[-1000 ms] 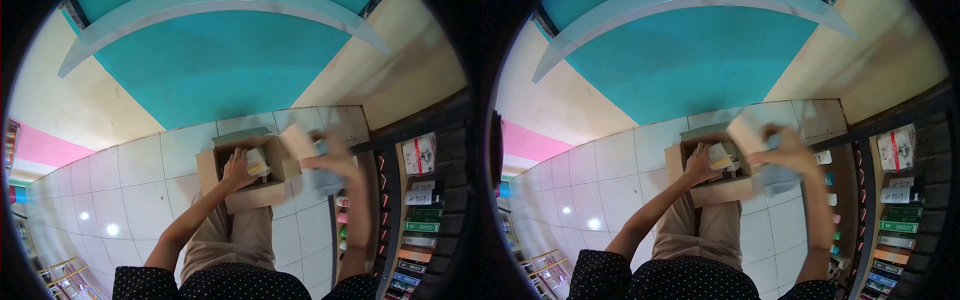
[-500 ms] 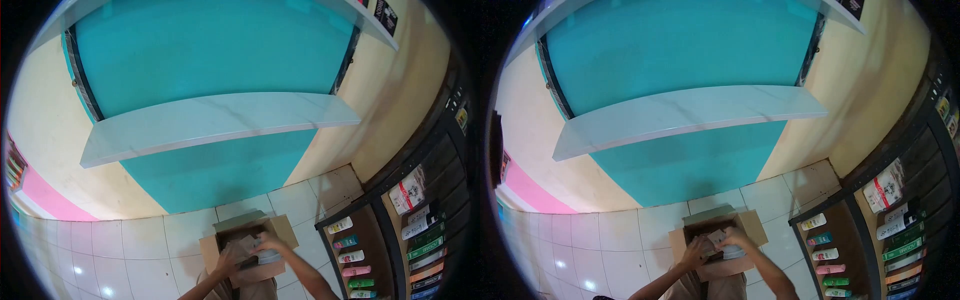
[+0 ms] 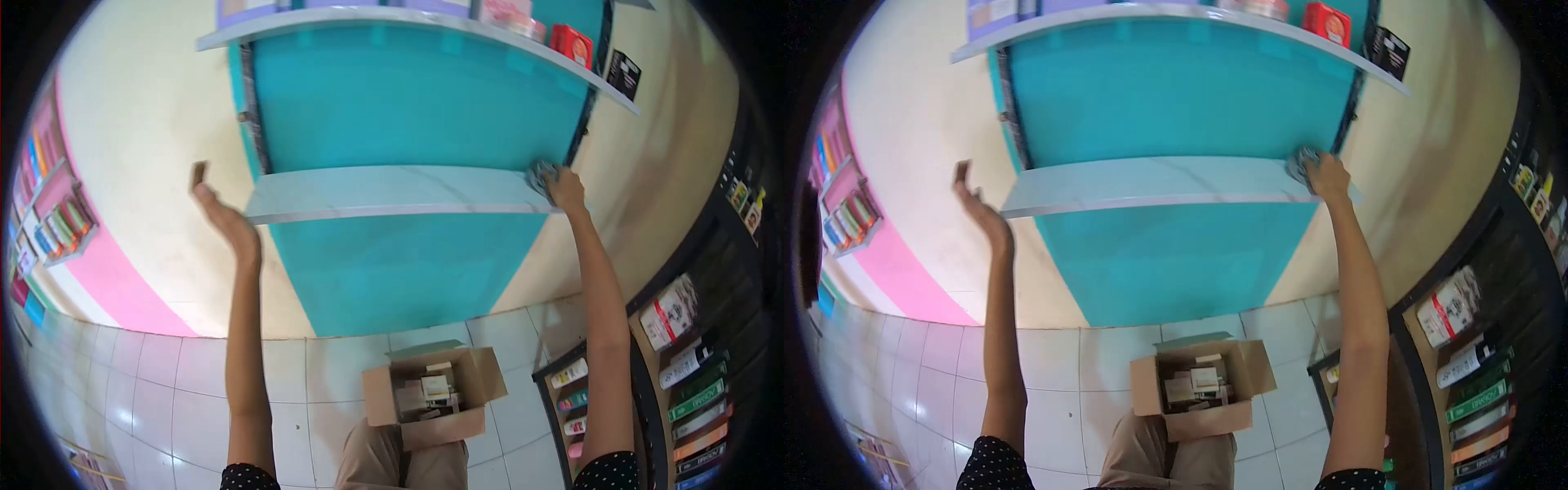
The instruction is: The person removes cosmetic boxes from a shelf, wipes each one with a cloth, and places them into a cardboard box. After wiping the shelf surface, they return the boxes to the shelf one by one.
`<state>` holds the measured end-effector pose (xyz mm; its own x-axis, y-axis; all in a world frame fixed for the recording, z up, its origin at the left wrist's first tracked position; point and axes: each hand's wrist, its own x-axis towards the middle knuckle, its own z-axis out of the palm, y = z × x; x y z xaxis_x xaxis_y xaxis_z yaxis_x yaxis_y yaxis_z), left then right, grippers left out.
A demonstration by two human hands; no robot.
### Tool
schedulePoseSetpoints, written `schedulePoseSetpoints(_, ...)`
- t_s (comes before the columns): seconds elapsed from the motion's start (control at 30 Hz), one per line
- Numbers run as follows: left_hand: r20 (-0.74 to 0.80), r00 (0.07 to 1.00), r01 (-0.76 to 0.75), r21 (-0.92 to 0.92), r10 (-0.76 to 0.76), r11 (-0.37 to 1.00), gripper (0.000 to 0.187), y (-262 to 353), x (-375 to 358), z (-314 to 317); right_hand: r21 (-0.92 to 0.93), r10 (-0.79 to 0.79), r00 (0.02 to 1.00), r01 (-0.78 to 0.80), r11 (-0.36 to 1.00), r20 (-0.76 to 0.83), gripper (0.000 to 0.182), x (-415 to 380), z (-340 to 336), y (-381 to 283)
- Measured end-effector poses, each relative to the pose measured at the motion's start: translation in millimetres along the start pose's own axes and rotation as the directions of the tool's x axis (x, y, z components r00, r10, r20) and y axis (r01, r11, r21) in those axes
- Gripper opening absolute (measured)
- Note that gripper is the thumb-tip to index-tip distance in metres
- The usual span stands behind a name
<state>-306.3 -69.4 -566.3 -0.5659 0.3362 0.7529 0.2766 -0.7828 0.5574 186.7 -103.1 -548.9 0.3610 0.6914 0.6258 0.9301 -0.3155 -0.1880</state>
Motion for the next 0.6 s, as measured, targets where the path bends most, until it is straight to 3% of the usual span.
schedulePoseSetpoints(0.07, 0.014, 0.994, 0.110, -0.094, -0.109, 0.990, 0.055, -7, 3, 15, -0.062, -0.029, 1.000, 0.029, 0.998, 0.001, 0.039, -8, -4, -12)
schedulePoseSetpoints(0.1, 0.011, 0.999, 0.052, -0.049, -0.052, 0.997, 0.056, -9, 2, 20, -0.055, -0.041, 0.999, 0.041, 0.998, -0.004, 0.039, -10, -4, -17)
schedulePoseSetpoints(0.2, -0.043, 0.993, 0.110, 0.032, -0.109, 0.993, 0.055, 13, -3, 27, 0.013, -0.061, 0.998, 0.060, 0.998, 0.025, 0.036, -10, -9, -19)
schedulePoseSetpoints(0.27, -0.120, 0.992, 0.051, 0.029, -0.047, 0.998, 0.053, 8, -4, 30, 0.156, -0.185, 0.982, 0.179, 0.971, 0.026, 0.034, -16, -8, -32)
schedulePoseSetpoints(0.5, -0.130, 0.988, 0.091, 0.100, -0.078, 0.991, 0.053, 17, -6, 30, 0.220, -0.375, 0.927, 0.368, 0.903, -0.012, 0.029, -36, 11, -129)
schedulePoseSetpoints(0.57, -0.123, 0.989, 0.098, 0.098, -0.086, 0.990, 0.054, 16, -5, 30, 0.307, -0.538, 0.828, 0.559, 0.770, -0.157, 0.027, -50, 6, -148)
schedulePoseSetpoints(0.6, -0.118, 0.989, 0.102, 0.089, -0.091, 0.991, 0.055, 14, -5, 29, 0.306, -0.535, 0.830, 0.556, 0.772, -0.159, 0.027, -52, 4, -144)
